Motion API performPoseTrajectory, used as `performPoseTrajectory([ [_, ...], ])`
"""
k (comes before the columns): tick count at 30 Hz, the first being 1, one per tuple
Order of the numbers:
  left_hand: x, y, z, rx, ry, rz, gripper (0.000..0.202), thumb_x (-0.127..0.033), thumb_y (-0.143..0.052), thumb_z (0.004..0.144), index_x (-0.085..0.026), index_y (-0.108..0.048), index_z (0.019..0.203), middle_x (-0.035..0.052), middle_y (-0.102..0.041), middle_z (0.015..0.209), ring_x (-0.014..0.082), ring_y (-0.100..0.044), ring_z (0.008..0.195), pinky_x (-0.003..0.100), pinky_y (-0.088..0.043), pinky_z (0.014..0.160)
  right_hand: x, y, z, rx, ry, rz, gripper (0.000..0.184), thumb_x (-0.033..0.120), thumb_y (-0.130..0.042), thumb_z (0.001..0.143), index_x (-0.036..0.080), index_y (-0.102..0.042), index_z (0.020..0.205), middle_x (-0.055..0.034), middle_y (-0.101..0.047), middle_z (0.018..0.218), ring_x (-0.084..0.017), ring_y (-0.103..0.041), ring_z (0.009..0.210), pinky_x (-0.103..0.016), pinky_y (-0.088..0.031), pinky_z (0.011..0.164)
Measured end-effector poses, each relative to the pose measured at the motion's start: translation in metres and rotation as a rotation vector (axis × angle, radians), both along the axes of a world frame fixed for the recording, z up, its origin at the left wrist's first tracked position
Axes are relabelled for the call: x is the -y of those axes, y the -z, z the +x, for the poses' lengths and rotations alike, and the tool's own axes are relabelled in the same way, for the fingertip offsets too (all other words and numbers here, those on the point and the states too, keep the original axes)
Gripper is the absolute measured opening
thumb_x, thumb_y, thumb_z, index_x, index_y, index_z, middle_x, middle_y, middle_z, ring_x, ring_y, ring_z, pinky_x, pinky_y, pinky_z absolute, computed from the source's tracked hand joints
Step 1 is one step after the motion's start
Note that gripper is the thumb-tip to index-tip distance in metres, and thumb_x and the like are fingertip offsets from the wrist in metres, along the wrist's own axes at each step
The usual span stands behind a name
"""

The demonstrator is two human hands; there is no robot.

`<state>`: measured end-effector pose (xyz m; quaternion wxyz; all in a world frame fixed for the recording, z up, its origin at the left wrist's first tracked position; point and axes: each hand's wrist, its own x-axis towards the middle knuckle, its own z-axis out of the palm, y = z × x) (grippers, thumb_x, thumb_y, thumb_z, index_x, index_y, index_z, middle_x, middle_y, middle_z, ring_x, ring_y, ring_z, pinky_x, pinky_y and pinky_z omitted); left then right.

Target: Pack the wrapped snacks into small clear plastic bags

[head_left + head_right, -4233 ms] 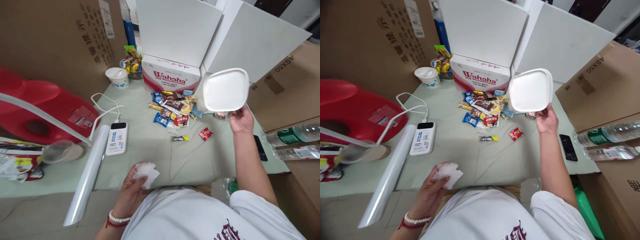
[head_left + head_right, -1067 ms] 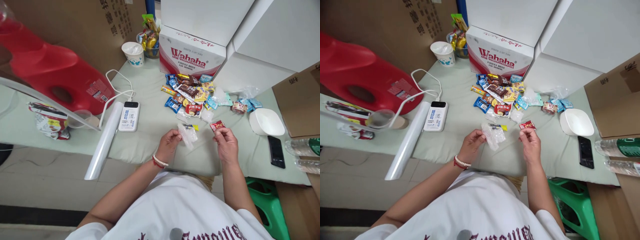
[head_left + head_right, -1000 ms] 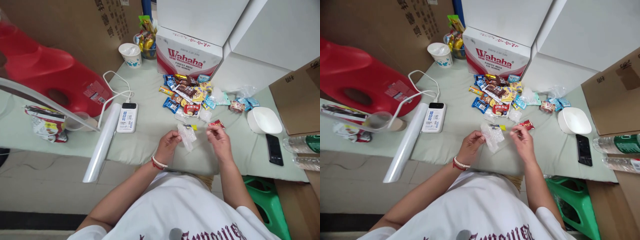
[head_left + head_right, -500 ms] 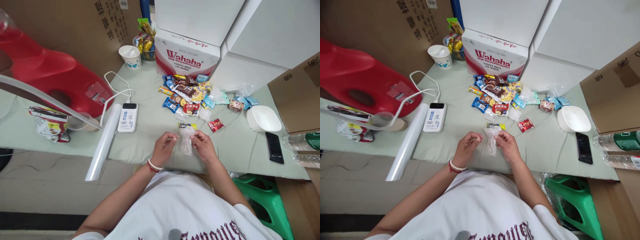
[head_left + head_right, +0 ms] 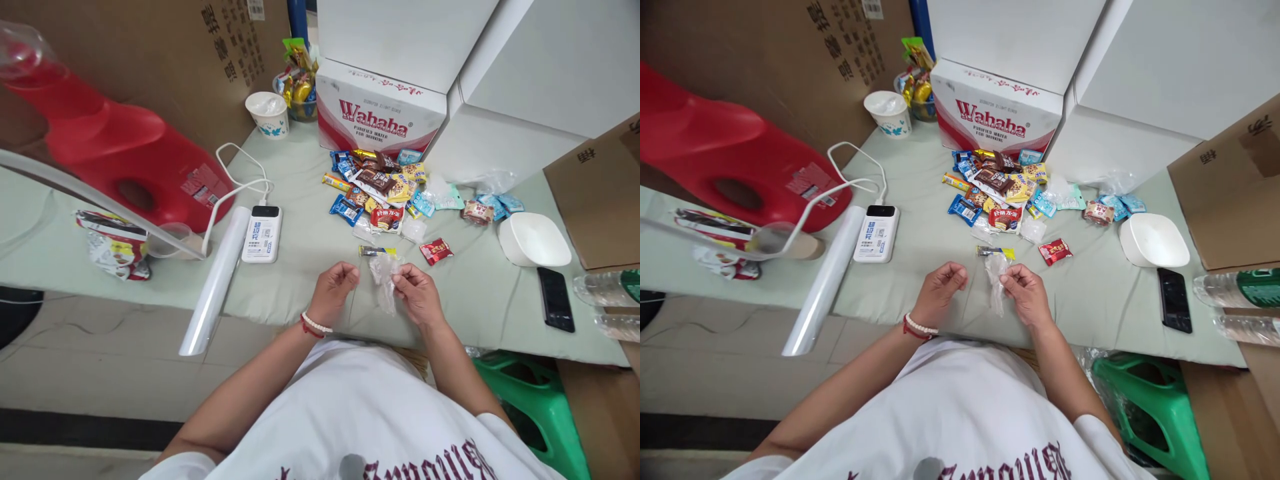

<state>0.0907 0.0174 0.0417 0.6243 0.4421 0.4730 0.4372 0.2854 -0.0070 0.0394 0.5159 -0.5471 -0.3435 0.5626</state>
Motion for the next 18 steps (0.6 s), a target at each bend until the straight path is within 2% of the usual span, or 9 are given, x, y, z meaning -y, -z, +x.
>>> performPoseTrajectory([
  [3, 0.001, -0.004, 0.011, -0.001, 0.104, -0.006, 0.035, -0.051, -0.079, 0.076, -0.017, -0.070, 0.083, 0.0003, -0.066, 0.076, 0.0137, -0.055, 0.071, 0.027, -0.043, 0.071, 0.000, 0.001, -0.005, 0.025, -0.038, 0.004, 0.037, 0.049, -0.088, 0.071, 0.021, -0.065, 0.076, 0.0052, -0.051, 0.062, -0.009, -0.039, 0.054, -0.023, -0.032, 0.051],
  [5, -0.003, -0.006, 0.016, 0.029, 0.120, -0.025, 0.035, -0.050, -0.081, 0.074, -0.017, -0.070, 0.081, -0.0003, -0.065, 0.075, 0.0135, -0.055, 0.071, 0.027, -0.043, 0.071, -0.002, -0.002, -0.007, 0.025, -0.061, -0.008, 0.038, 0.050, -0.088, 0.072, 0.021, -0.065, 0.076, 0.0058, -0.050, 0.060, -0.008, -0.037, 0.052, -0.023, -0.030, 0.049],
  [11, -0.021, -0.011, 0.003, 0.108, 0.071, -0.093, 0.039, -0.052, -0.083, 0.074, -0.018, -0.063, 0.079, -0.0047, -0.056, 0.066, 0.0101, -0.049, 0.065, 0.025, -0.043, 0.066, -0.007, -0.018, 0.014, -0.035, 0.011, -0.061, 0.047, 0.055, -0.092, 0.063, 0.020, -0.062, 0.071, 0.0060, -0.048, 0.062, -0.007, -0.033, 0.050, -0.022, -0.025, 0.044],
  [15, -0.031, -0.011, -0.011, 0.253, -0.046, -0.251, 0.048, -0.054, -0.086, 0.071, -0.022, -0.054, 0.087, -0.0018, -0.067, 0.087, 0.0134, -0.063, 0.079, 0.028, -0.054, 0.073, -0.001, -0.017, 0.031, -0.053, 0.092, -0.066, 0.045, 0.052, -0.093, 0.064, 0.020, -0.063, 0.073, 0.0041, -0.051, 0.070, -0.007, -0.035, 0.054, -0.021, -0.029, 0.046],
  [18, -0.038, -0.009, -0.017, 0.324, -0.099, -0.292, 0.053, -0.053, -0.087, 0.069, -0.024, -0.048, 0.089, -0.0003, -0.069, 0.096, 0.0155, -0.068, 0.087, 0.032, -0.057, 0.078, 0.006, -0.012, 0.036, -0.030, 0.124, -0.089, 0.045, 0.053, -0.092, 0.066, 0.021, -0.062, 0.075, 0.0035, -0.051, 0.072, -0.008, -0.036, 0.056, -0.021, -0.033, 0.047],
])
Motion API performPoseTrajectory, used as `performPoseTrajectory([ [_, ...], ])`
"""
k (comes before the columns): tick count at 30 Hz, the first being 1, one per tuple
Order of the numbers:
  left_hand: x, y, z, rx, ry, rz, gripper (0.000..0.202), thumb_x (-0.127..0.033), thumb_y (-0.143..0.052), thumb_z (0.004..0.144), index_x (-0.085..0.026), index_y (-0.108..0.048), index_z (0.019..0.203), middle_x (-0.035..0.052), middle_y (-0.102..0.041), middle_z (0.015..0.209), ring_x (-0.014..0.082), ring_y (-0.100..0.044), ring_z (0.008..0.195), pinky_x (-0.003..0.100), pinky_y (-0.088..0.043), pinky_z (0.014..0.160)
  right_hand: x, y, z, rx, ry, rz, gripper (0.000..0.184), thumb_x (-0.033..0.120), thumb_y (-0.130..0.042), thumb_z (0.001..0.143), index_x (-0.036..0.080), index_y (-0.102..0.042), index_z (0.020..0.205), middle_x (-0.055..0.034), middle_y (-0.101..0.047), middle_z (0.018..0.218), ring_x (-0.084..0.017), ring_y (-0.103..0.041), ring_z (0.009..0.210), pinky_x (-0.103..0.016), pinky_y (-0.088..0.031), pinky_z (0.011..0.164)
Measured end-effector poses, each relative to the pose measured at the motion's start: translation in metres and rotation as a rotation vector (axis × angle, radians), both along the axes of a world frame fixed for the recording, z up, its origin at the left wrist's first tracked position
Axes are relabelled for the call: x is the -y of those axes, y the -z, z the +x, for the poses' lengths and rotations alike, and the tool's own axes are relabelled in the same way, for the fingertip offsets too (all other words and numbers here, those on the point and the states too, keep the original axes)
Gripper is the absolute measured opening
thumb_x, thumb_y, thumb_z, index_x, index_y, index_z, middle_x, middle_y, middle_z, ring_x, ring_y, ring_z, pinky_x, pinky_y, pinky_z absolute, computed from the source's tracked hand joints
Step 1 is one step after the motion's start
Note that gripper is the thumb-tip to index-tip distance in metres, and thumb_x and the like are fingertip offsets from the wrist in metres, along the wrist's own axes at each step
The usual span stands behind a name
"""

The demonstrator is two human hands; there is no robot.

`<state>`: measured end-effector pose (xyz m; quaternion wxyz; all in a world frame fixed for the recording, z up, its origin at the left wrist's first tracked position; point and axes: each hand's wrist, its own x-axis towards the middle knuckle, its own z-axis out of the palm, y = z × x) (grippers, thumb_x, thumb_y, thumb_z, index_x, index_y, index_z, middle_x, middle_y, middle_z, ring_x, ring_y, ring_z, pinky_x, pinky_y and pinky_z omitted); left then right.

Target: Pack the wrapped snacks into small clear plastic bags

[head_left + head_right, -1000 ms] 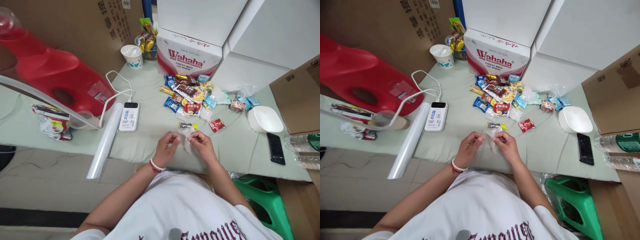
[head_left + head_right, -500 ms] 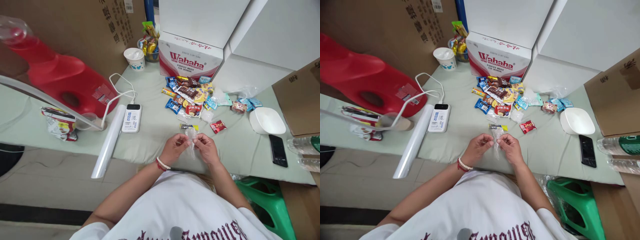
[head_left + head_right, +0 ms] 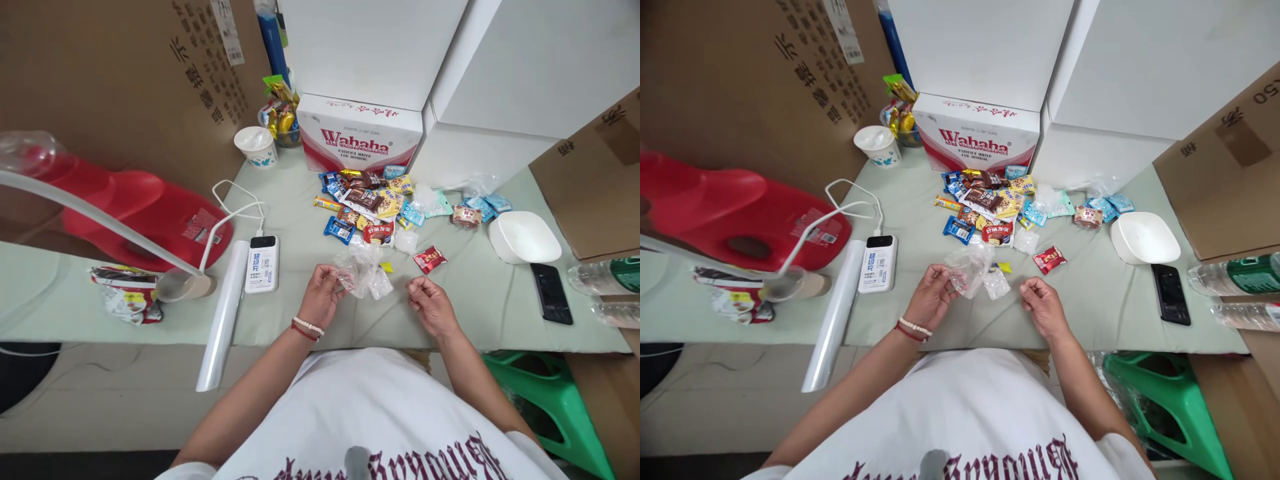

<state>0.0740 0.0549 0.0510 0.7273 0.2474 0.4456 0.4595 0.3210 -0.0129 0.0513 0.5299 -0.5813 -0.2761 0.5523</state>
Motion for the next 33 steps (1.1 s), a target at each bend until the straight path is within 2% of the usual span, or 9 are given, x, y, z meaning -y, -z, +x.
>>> performPoseTrajectory([
  [4, -0.002, -0.001, -0.001, -0.063, 0.026, 0.117, 0.047, -0.055, -0.083, 0.076, -0.022, -0.052, 0.088, 0.0023, -0.069, 0.105, 0.0171, -0.070, 0.097, 0.034, -0.057, 0.087, -0.003, -0.003, -0.006, 0.076, 0.035, 0.012, 0.045, 0.063, -0.082, 0.076, 0.022, -0.066, 0.084, -0.0026, -0.062, 0.088, -0.015, -0.055, 0.076, -0.025, -0.051, 0.061],
  [8, -0.001, -0.002, 0.003, -0.114, 0.149, 0.221, 0.036, -0.047, -0.079, 0.080, -0.019, -0.056, 0.080, 0.0073, -0.070, 0.113, 0.0193, -0.068, 0.103, 0.036, -0.056, 0.092, -0.029, -0.013, -0.026, 0.025, -0.067, 0.080, 0.058, 0.061, -0.085, 0.073, 0.030, -0.066, 0.118, -0.0069, -0.067, 0.119, -0.022, -0.064, 0.102, -0.034, -0.058, 0.077],
  [13, -0.002, -0.004, 0.007, -0.035, 0.065, 0.114, 0.035, -0.030, -0.082, 0.067, -0.021, -0.053, 0.084, 0.0057, -0.067, 0.117, 0.0204, -0.068, 0.104, 0.039, -0.058, 0.090, -0.063, -0.012, -0.052, 0.238, -0.230, 0.097, 0.031, 0.053, -0.076, 0.081, 0.023, -0.072, 0.090, 0.0013, -0.061, 0.070, -0.014, -0.051, 0.061, -0.026, -0.043, 0.058],
  [16, -0.004, -0.002, 0.010, -0.092, 0.061, 0.126, 0.053, -0.029, -0.087, 0.061, -0.023, -0.057, 0.104, 0.0052, -0.063, 0.125, 0.0211, -0.066, 0.110, 0.036, -0.057, 0.090, -0.070, -0.011, -0.063, 0.505, -0.210, 0.166, 0.021, 0.043, -0.070, 0.085, 0.022, -0.071, 0.083, 0.0006, -0.061, 0.070, -0.015, -0.051, 0.065, -0.027, -0.040, 0.061],
  [18, -0.006, 0.002, 0.013, -0.210, 0.054, 0.131, 0.050, -0.036, -0.089, 0.063, -0.021, -0.057, 0.100, 0.0021, -0.066, 0.106, 0.0170, -0.066, 0.096, 0.029, -0.055, 0.082, -0.069, -0.013, -0.066, 0.559, -0.232, 0.203, 0.018, 0.040, -0.071, 0.084, 0.022, -0.071, 0.082, -0.0003, -0.063, 0.074, -0.015, -0.052, 0.070, -0.027, -0.040, 0.064],
  [20, -0.010, 0.006, 0.015, -0.286, -0.013, 0.110, 0.045, -0.047, -0.085, 0.069, -0.021, -0.053, 0.088, -0.0039, -0.059, 0.081, 0.0114, -0.059, 0.072, 0.024, -0.050, 0.067, -0.066, -0.013, -0.065, 0.440, -0.264, 0.182, 0.023, 0.044, -0.074, 0.082, 0.021, -0.069, 0.081, 0.0013, -0.060, 0.071, -0.014, -0.050, 0.066, -0.026, -0.038, 0.061],
  [23, -0.014, 0.008, 0.016, -0.273, -0.074, 0.068, 0.048, -0.060, -0.078, 0.076, -0.023, -0.048, 0.083, -0.0089, -0.046, 0.066, 0.0075, -0.041, 0.053, 0.021, -0.038, 0.050, -0.058, -0.010, -0.059, 0.131, -0.271, 0.066, 0.038, 0.053, -0.083, 0.074, 0.021, -0.065, 0.080, 0.0056, -0.050, 0.062, -0.010, -0.040, 0.054, -0.024, -0.031, 0.052],
  [29, -0.013, 0.005, 0.014, -0.189, 0.105, -0.017, 0.055, -0.067, -0.081, 0.071, -0.022, -0.050, 0.081, -0.0112, -0.035, 0.059, 0.0044, -0.024, 0.044, 0.019, -0.018, 0.040, -0.043, -0.004, -0.039, -0.181, -0.144, -0.031, 0.047, 0.054, -0.090, 0.066, 0.022, -0.059, 0.077, 0.0091, -0.038, 0.059, -0.006, -0.026, 0.050, -0.022, -0.025, 0.048],
  [33, -0.015, 0.010, 0.008, -0.236, 0.033, 0.031, 0.055, -0.073, -0.074, 0.074, -0.021, -0.057, 0.080, -0.0105, -0.034, 0.056, 0.0049, -0.022, 0.044, 0.020, -0.018, 0.039, -0.040, -0.006, -0.025, -0.160, -0.110, 0.003, 0.047, 0.057, -0.089, 0.068, 0.023, -0.057, 0.077, 0.0070, -0.040, 0.064, -0.009, -0.029, 0.054, -0.023, -0.028, 0.048],
])
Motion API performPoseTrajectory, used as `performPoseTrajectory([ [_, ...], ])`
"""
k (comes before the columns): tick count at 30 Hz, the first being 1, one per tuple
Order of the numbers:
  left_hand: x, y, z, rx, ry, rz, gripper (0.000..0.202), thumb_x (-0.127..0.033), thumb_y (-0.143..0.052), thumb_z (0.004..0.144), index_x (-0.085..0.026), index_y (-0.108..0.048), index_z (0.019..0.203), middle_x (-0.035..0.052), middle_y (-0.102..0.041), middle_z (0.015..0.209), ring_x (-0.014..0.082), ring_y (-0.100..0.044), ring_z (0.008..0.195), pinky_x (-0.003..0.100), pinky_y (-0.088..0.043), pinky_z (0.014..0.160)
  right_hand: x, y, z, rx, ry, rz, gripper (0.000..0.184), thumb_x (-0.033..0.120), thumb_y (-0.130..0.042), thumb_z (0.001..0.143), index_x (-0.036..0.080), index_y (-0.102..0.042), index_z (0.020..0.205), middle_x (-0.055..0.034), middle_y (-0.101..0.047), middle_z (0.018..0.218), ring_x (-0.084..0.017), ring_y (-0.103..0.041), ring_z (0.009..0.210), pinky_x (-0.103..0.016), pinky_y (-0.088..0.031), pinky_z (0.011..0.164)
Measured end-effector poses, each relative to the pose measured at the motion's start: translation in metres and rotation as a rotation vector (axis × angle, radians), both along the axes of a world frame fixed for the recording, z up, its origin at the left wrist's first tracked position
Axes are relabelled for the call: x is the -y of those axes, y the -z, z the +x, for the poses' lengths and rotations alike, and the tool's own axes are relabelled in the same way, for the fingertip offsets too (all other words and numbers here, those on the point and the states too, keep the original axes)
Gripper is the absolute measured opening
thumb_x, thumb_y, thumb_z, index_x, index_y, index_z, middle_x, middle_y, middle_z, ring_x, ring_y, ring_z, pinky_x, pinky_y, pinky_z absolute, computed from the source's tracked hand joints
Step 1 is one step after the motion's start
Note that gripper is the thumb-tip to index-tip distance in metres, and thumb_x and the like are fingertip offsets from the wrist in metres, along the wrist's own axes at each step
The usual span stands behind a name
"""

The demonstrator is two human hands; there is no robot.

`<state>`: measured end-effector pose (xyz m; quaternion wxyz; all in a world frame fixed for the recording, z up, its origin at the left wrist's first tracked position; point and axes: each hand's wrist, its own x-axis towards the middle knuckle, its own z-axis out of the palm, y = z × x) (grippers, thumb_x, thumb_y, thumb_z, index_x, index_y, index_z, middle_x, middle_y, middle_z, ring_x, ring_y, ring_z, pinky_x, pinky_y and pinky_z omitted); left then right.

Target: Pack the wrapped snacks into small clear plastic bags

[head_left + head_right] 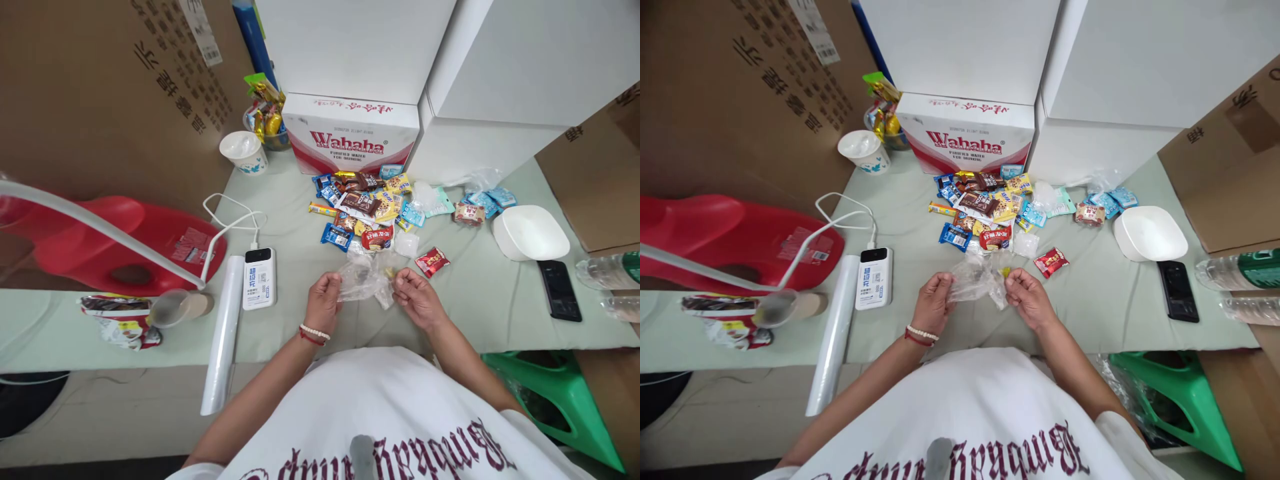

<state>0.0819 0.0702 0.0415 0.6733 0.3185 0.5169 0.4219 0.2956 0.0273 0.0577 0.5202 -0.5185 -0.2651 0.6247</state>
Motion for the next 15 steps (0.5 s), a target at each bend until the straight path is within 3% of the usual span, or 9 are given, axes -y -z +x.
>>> performPoseTrajectory([
  [2, 0.000, 0.001, -0.005, -0.057, -0.017, 0.043, 0.053, -0.073, -0.071, 0.079, -0.021, -0.063, 0.086, -0.0095, -0.035, 0.055, 0.0061, -0.024, 0.044, 0.021, -0.020, 0.040, -0.002, -0.002, 0.008, 0.094, 0.018, 0.026, 0.046, 0.060, -0.085, 0.072, 0.023, -0.058, 0.080, 0.0056, -0.044, 0.066, -0.010, -0.035, 0.056, -0.023, -0.032, 0.050],
  [5, 0.003, -0.004, -0.012, -0.147, 0.080, 0.141, 0.049, -0.068, -0.067, 0.086, -0.021, -0.072, 0.097, -0.0067, -0.042, 0.057, 0.0085, -0.032, 0.046, 0.022, -0.026, 0.041, -0.014, -0.010, 0.018, 0.282, 0.023, 0.118, 0.047, 0.061, -0.078, 0.079, 0.026, -0.066, 0.108, 0.0021, -0.057, 0.077, -0.013, -0.046, 0.062, -0.025, -0.039, 0.054],
  [7, 0.005, -0.008, -0.015, -0.190, 0.140, 0.204, 0.047, -0.066, -0.066, 0.088, -0.022, -0.075, 0.100, -0.0047, -0.046, 0.058, 0.0101, -0.036, 0.048, 0.023, -0.029, 0.043, -0.025, -0.016, 0.022, 0.388, -0.116, 0.202, 0.056, 0.057, -0.081, 0.078, 0.027, -0.065, 0.123, 0.0009, -0.062, 0.084, -0.014, -0.050, 0.065, -0.025, -0.042, 0.056],
  [9, 0.005, -0.012, -0.016, -0.195, 0.140, 0.226, 0.046, -0.066, -0.065, 0.089, -0.023, -0.075, 0.102, -0.0045, -0.047, 0.057, 0.0107, -0.037, 0.048, 0.024, -0.029, 0.044, -0.035, -0.021, 0.023, 0.484, -0.382, 0.265, 0.052, 0.051, -0.087, 0.071, 0.026, -0.072, 0.114, 0.0021, -0.063, 0.079, -0.013, -0.050, 0.061, -0.024, -0.041, 0.055],
  [11, 0.001, -0.012, -0.019, -0.182, 0.046, 0.210, 0.045, -0.066, -0.064, 0.089, -0.024, -0.074, 0.103, -0.0054, -0.045, 0.057, 0.0106, -0.036, 0.047, 0.023, -0.029, 0.043, -0.039, -0.021, 0.021, 0.579, -0.607, 0.301, 0.032, 0.047, -0.087, 0.071, 0.023, -0.077, 0.090, 0.0040, -0.059, 0.067, -0.012, -0.048, 0.056, -0.022, -0.037, 0.052],
  [13, -0.006, -0.009, -0.022, -0.179, -0.104, 0.199, 0.046, -0.068, -0.062, 0.090, -0.025, -0.071, 0.103, -0.0071, -0.041, 0.056, 0.0101, -0.033, 0.047, 0.022, -0.027, 0.043, -0.034, -0.016, 0.020, 0.673, -0.662, 0.322, 0.023, 0.044, -0.080, 0.080, 0.022, -0.075, 0.077, 0.0033, -0.060, 0.062, -0.012, -0.049, 0.055, -0.022, -0.035, 0.052],
  [15, -0.013, -0.003, -0.026, -0.195, -0.227, 0.203, 0.047, -0.069, -0.061, 0.090, -0.024, -0.069, 0.102, -0.0083, -0.037, 0.056, 0.0095, -0.031, 0.047, 0.021, -0.025, 0.042, -0.019, -0.011, 0.021, 0.758, -0.592, 0.327, 0.021, 0.041, -0.072, 0.088, 0.022, -0.076, 0.081, 0.0009, -0.065, 0.067, -0.014, -0.052, 0.057, -0.024, -0.037, 0.054],
])
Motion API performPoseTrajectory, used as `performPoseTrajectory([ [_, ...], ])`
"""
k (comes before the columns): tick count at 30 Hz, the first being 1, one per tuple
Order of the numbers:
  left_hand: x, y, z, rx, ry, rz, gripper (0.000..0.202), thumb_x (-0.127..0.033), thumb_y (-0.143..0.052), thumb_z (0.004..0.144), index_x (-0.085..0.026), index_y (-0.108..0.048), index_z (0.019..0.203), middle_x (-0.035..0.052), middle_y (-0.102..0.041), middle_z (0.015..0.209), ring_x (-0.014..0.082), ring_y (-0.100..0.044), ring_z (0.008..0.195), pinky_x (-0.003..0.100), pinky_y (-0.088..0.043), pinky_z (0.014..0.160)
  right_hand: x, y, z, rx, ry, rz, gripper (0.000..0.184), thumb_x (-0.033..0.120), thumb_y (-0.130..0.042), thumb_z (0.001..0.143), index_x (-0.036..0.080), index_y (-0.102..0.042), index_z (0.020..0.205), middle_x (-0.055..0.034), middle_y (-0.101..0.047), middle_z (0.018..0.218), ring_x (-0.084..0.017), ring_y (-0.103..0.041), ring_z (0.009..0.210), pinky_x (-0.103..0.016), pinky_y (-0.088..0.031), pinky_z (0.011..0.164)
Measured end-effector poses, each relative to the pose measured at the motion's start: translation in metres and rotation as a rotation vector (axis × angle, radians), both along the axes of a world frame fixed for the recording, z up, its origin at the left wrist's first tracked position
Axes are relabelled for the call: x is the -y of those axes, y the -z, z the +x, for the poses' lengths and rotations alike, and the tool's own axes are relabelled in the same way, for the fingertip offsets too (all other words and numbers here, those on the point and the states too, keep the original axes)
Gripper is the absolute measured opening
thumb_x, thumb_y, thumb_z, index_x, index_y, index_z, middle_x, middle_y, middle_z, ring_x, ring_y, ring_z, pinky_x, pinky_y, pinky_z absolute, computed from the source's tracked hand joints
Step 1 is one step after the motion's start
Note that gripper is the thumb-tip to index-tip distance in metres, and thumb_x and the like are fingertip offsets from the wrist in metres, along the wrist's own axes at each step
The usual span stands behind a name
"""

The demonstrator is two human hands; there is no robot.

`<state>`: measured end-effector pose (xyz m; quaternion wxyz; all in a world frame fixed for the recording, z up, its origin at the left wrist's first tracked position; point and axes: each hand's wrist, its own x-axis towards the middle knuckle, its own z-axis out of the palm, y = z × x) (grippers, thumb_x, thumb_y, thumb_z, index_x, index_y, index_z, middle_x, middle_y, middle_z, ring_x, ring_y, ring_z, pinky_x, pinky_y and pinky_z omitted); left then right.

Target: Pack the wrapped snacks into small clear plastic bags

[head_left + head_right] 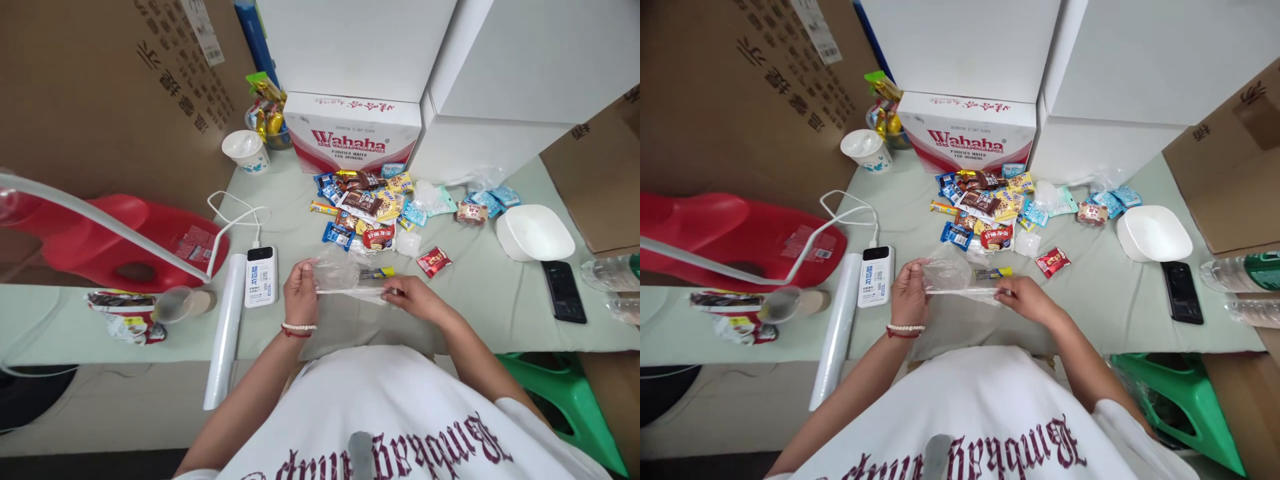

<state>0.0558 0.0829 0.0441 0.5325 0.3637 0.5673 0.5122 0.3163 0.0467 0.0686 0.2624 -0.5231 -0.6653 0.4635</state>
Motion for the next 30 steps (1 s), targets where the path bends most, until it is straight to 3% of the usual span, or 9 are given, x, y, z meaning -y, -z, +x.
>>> performPoseTrajectory([
  [4, -0.009, 0.014, -0.003, -0.005, -0.140, -0.023, 0.048, -0.070, -0.062, 0.088, -0.023, -0.064, 0.098, -0.0091, -0.038, 0.060, 0.0082, -0.030, 0.047, 0.020, -0.027, 0.043, 0.042, 0.003, 0.011, 0.194, 0.139, 0.098, 0.020, 0.036, -0.061, 0.096, 0.028, -0.080, 0.097, -0.0043, -0.074, 0.087, -0.020, -0.065, 0.072, -0.029, -0.047, 0.065],
  [8, -0.013, 0.016, 0.004, 0.082, -0.139, -0.001, 0.049, -0.069, -0.068, 0.083, -0.021, -0.061, 0.092, -0.0066, -0.050, 0.066, 0.0086, -0.045, 0.055, 0.021, -0.042, 0.053, 0.075, -0.010, 0.031, 0.288, -0.073, 0.077, 0.023, 0.031, -0.059, 0.098, 0.033, -0.079, 0.108, -0.0060, -0.076, 0.109, -0.023, -0.071, 0.091, -0.031, -0.052, 0.075],
  [10, -0.013, 0.012, 0.009, 0.168, -0.078, -0.023, 0.049, -0.068, -0.072, 0.081, -0.021, -0.062, 0.092, -0.0057, -0.053, 0.066, 0.0101, -0.052, 0.058, 0.024, -0.049, 0.059, 0.079, -0.023, 0.040, 0.269, -0.155, 0.043, 0.022, 0.031, -0.060, 0.098, 0.032, -0.078, 0.111, -0.0064, -0.076, 0.110, -0.023, -0.071, 0.092, -0.032, -0.053, 0.077],
  [13, -0.011, 0.002, 0.018, 0.231, 0.010, -0.055, 0.049, -0.066, -0.075, 0.079, -0.021, -0.065, 0.096, -0.0044, -0.058, 0.066, 0.0128, -0.057, 0.060, 0.027, -0.053, 0.060, 0.070, -0.044, 0.038, 0.210, -0.010, 0.122, 0.020, 0.032, -0.059, 0.101, 0.030, -0.077, 0.108, -0.0066, -0.073, 0.093, -0.021, -0.067, 0.079, -0.033, -0.051, 0.070],
  [15, -0.009, -0.004, 0.023, 0.232, 0.076, -0.065, 0.049, -0.067, -0.074, 0.079, -0.022, -0.066, 0.099, -0.0037, -0.060, 0.067, 0.0145, -0.060, 0.061, 0.028, -0.053, 0.058, 0.056, -0.051, 0.021, 0.147, 0.057, 0.210, 0.018, 0.034, -0.060, 0.101, 0.029, -0.076, 0.105, -0.0056, -0.069, 0.086, -0.019, -0.063, 0.072, -0.032, -0.049, 0.065],
  [18, -0.004, -0.011, 0.027, 0.249, 0.179, -0.116, 0.052, -0.067, -0.074, 0.079, -0.022, -0.067, 0.104, -0.0022, -0.063, 0.071, 0.0159, -0.064, 0.061, 0.028, -0.054, 0.056, 0.031, -0.040, -0.020, 0.097, 0.035, 0.307, 0.020, 0.038, -0.065, 0.098, 0.027, -0.074, 0.112, -0.0087, -0.069, 0.100, -0.022, -0.066, 0.087, -0.034, -0.052, 0.075],
  [22, 0.000, -0.014, 0.021, 0.402, 0.261, -0.215, 0.058, -0.068, -0.071, 0.081, -0.023, -0.061, 0.117, 0.0035, -0.074, 0.089, 0.0178, -0.071, 0.068, 0.031, -0.059, 0.064, 0.006, -0.002, -0.063, 0.299, 0.061, 0.340, 0.027, 0.038, -0.065, 0.098, 0.025, -0.070, 0.121, -0.0104, -0.069, 0.109, -0.025, -0.066, 0.097, -0.034, -0.052, 0.079],
  [25, 0.001, -0.012, 0.013, 0.538, 0.240, -0.289, 0.051, -0.062, -0.074, 0.081, -0.021, -0.059, 0.107, 0.0062, -0.075, 0.091, 0.0201, -0.075, 0.078, 0.035, -0.062, 0.074, 0.002, 0.016, -0.073, 0.446, 0.050, 0.351, 0.023, 0.030, -0.056, 0.102, 0.025, -0.071, 0.119, -0.0078, -0.068, 0.099, -0.023, -0.066, 0.089, -0.030, -0.049, 0.072],
  [30, 0.001, -0.005, 0.007, 0.568, 0.191, -0.298, 0.036, -0.041, -0.084, 0.074, -0.019, -0.060, 0.088, 0.0015, -0.073, 0.091, 0.0168, -0.072, 0.083, 0.033, -0.063, 0.075, 0.006, 0.018, -0.069, 0.517, 0.021, 0.421, 0.023, 0.027, -0.051, 0.104, 0.024, -0.072, 0.114, -0.0072, -0.067, 0.097, -0.020, -0.065, 0.085, -0.028, -0.045, 0.067],
])
